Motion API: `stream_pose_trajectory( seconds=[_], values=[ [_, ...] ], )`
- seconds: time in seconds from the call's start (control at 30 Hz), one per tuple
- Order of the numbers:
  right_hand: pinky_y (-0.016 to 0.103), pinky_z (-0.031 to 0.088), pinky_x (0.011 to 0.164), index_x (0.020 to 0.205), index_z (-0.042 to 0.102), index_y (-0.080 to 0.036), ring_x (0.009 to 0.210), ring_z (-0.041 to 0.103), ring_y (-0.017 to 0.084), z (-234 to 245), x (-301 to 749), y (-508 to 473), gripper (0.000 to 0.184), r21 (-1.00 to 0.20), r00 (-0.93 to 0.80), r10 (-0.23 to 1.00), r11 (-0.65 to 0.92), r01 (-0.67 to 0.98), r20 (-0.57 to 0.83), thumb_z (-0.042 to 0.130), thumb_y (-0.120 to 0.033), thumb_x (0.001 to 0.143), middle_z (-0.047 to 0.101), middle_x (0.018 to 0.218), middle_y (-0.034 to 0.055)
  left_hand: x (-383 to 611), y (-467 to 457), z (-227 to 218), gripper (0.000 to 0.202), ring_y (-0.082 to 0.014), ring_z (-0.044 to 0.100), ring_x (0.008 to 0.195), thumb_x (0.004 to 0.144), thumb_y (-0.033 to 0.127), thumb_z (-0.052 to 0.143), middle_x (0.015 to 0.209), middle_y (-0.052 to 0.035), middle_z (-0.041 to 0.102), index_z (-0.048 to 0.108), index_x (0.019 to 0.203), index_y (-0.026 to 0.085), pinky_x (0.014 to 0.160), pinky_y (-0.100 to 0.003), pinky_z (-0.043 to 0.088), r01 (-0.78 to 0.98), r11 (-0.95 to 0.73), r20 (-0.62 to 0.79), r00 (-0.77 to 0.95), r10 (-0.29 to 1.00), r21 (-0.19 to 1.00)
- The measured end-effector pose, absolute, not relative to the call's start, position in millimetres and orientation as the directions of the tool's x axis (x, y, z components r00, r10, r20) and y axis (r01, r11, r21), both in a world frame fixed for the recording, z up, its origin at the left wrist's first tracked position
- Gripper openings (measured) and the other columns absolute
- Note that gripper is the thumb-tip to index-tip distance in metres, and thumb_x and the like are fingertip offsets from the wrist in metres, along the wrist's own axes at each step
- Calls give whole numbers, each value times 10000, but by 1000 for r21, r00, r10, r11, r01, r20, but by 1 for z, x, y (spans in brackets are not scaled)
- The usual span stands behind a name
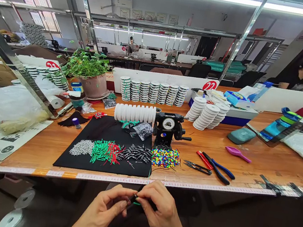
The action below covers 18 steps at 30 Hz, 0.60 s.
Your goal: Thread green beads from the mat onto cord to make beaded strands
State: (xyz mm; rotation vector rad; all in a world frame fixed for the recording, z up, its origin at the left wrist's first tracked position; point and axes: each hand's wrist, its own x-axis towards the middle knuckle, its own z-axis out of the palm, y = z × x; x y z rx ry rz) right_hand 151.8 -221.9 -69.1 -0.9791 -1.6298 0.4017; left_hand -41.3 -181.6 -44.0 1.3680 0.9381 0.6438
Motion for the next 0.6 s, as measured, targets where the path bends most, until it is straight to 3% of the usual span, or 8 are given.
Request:
stream_pose_trajectory(
  seconds=[0.3, 0.6],
  values=[
    [301, 474, 667, 903, 654, -196, 750, 599, 196, -68, 152, -222, 143, -704, -9, 767, 594, 388, 642, 567, -158, 1009, 653, 809, 44, -40, -184, -42, 390, -155, 535, 680, 802, 529, 749, 769, -16, 644, 790, 1057, 237, 713, -285, 452, 73, 203, -210, 527, 823, 976],
    [302, 467, 665, 908, 641, -195, 744, 588, 199, -71, 150, -220, 157, -670, -46, 749, 617, 413, 661, 545, -180, 1030, 648, 808, 52, -33, -189, -50, 323, -118, 489, 681, 840, 500, 738, 824, 2, 598, 734, 1014, 228, 663, -233, 425, -43, 274, -209, 541, 815, 961]
  ],
)
